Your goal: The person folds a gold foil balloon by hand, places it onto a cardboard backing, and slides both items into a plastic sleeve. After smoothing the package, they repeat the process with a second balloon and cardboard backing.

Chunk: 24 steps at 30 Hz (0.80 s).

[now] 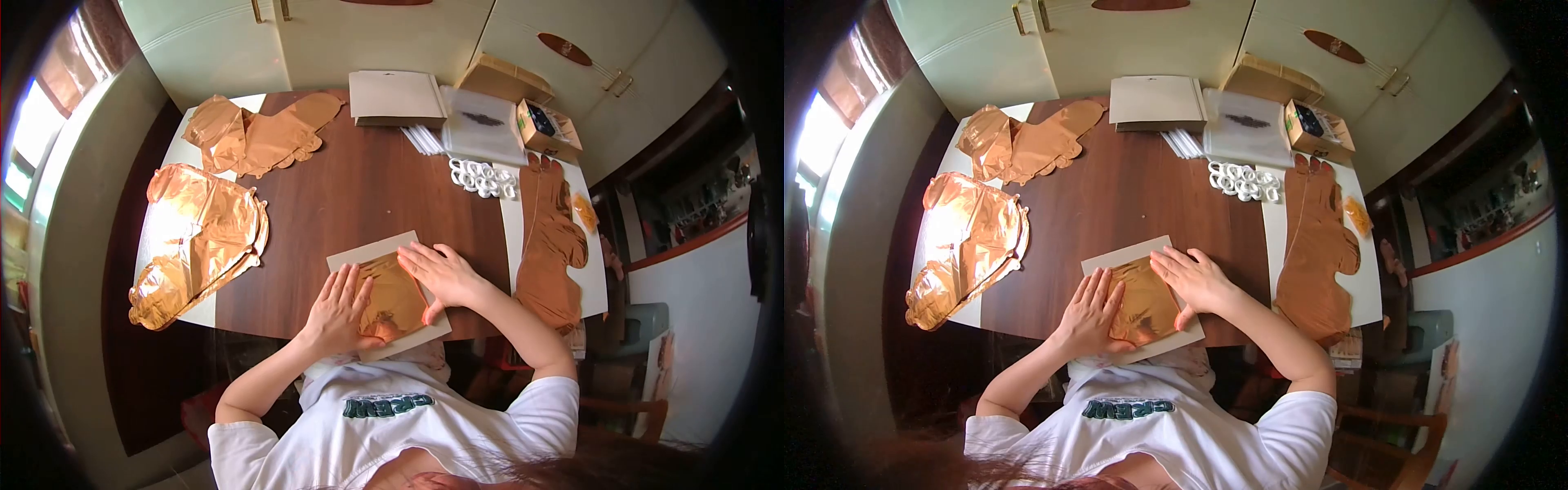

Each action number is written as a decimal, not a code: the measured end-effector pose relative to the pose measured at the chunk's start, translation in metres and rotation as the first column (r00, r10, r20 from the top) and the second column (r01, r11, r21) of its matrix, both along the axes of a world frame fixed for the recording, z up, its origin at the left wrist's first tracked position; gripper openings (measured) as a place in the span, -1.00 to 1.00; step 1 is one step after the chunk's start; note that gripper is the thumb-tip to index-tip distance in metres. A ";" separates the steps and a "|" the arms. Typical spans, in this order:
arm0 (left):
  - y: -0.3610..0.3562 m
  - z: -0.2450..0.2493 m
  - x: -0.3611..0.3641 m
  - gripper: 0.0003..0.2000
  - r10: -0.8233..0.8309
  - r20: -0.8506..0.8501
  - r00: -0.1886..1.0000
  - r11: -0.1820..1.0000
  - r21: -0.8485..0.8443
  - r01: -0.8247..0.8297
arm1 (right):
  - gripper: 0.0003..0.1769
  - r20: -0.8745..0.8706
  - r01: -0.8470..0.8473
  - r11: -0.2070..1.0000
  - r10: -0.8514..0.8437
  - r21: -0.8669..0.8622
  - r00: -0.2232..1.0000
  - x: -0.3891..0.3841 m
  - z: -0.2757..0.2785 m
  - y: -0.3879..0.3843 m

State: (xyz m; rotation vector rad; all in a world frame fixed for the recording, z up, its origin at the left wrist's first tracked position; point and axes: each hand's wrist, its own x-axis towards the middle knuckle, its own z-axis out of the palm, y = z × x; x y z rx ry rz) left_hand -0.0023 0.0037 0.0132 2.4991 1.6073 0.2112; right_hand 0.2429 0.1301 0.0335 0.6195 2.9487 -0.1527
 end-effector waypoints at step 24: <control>0.002 -0.006 0.005 0.16 0.139 -0.020 0.990 0.990 0.014 -0.139 | 0.65 0.294 -0.213 0.972 0.177 0.096 0.939 -0.035 0.008 0.062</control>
